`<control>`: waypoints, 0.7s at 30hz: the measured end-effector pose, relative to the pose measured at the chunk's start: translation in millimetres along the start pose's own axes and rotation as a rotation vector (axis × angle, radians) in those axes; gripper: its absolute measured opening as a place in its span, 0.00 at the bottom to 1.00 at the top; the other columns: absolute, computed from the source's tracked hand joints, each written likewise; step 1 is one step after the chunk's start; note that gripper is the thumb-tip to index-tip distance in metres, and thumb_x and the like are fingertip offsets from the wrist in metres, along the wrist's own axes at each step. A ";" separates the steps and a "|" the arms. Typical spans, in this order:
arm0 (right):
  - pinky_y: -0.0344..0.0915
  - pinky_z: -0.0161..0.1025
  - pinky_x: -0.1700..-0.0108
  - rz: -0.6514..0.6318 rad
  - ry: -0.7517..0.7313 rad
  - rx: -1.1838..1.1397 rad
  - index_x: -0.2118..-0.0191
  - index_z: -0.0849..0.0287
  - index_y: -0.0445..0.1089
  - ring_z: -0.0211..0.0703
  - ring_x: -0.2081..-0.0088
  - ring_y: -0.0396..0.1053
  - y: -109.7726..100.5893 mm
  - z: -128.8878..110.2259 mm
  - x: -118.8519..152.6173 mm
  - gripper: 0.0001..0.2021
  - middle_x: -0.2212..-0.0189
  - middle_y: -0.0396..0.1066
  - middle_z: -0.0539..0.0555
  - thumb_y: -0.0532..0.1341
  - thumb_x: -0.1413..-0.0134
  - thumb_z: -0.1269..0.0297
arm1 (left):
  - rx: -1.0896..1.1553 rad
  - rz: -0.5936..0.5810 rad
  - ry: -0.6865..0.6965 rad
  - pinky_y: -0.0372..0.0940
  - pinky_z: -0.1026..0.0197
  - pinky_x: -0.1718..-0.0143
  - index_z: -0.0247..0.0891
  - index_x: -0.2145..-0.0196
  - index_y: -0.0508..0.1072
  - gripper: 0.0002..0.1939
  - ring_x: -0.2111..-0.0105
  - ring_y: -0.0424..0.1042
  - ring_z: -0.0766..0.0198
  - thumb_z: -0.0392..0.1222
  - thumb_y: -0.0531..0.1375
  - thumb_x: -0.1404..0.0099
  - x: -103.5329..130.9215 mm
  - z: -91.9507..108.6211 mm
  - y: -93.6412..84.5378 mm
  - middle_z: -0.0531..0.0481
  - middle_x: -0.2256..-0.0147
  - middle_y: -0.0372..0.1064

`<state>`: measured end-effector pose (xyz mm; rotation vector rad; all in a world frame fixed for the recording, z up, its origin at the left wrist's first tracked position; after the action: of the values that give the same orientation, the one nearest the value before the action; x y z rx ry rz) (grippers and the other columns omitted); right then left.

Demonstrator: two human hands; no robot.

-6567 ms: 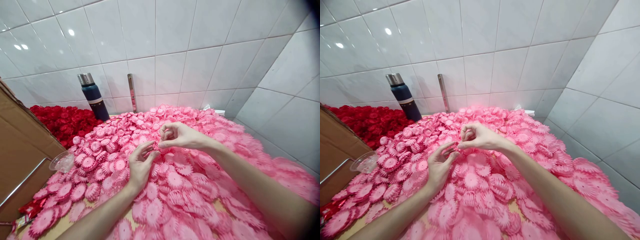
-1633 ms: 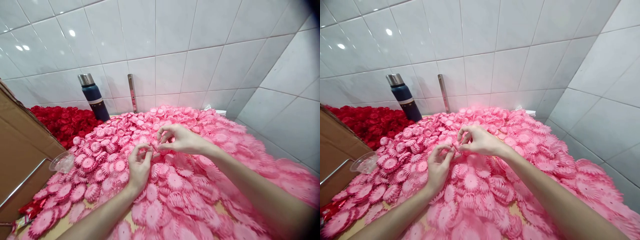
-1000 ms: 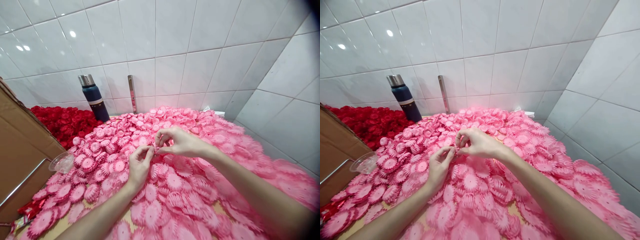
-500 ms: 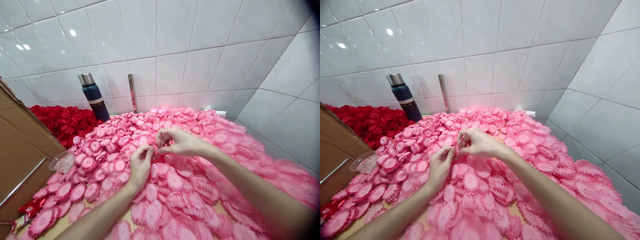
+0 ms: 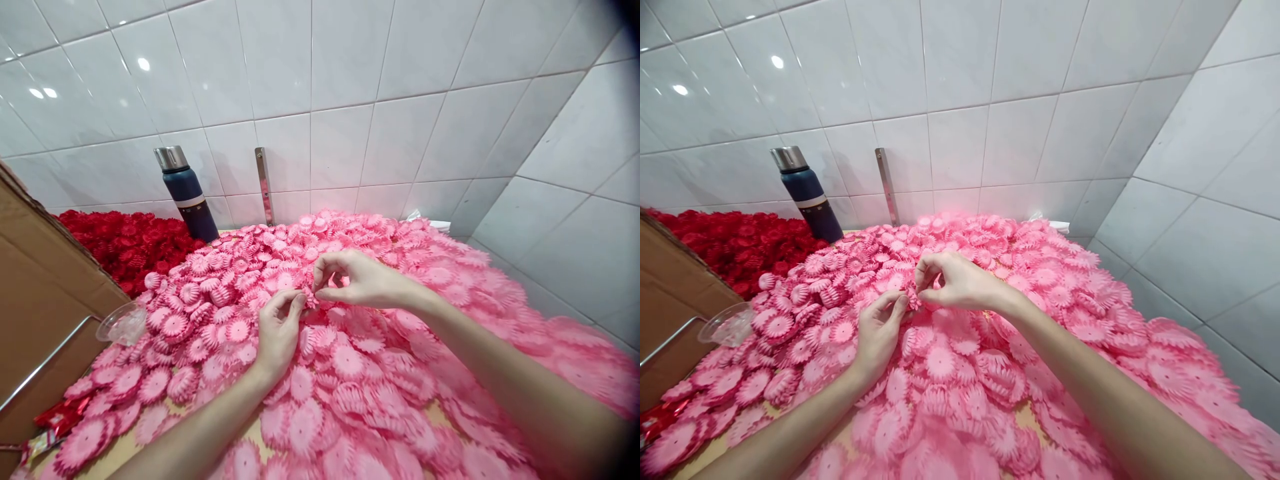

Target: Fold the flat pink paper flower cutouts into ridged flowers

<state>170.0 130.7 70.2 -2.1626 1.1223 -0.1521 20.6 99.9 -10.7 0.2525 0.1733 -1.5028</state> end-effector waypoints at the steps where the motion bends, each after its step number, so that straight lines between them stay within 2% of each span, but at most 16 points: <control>1: 0.65 0.34 0.68 -0.004 0.003 -0.002 0.68 0.60 0.68 0.37 0.68 0.69 0.2 0.0 0.1 0.04 0.70 0.73 0.52 0.61 0.53 0.72 | -0.003 -0.002 0.001 0.68 0.65 0.68 0.35 0.69 0.76 0.10 0.68 0.70 0.63 0.45 0.61 0.40 0.2 0.2 0.1 0.48 0.68 0.71; 10: 0.66 0.35 0.67 -0.017 0.009 -0.043 0.69 0.61 0.66 0.37 0.69 0.68 3.4 -1.5 0.5 0.05 0.71 0.71 0.52 0.58 0.54 0.75 | -0.068 -0.027 0.031 0.67 0.63 0.65 0.35 0.68 0.75 0.08 0.67 0.70 0.63 0.43 0.60 0.39 -1.7 -0.5 0.1 0.47 0.68 0.71; 21: 0.63 0.34 0.71 0.004 0.039 -0.092 0.72 0.60 0.63 0.35 0.73 0.65 2.5 1.1 1.1 0.07 0.74 0.67 0.50 0.56 0.59 0.78 | -0.142 -0.042 0.056 0.64 0.64 0.67 0.35 0.70 0.72 0.09 0.69 0.67 0.64 0.43 0.59 0.37 0.1 1.6 0.0 0.49 0.70 0.69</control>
<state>169.4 129.5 67.5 -2.2474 1.1762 -0.1437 20.6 99.4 -9.2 0.1779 0.3311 -1.5180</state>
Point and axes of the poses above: each hand's wrist, its own x-axis away from the middle knuckle, its own y-axis out of the palm, z = x × y, the point moved 4 cm from there along -x, towards the middle knuckle
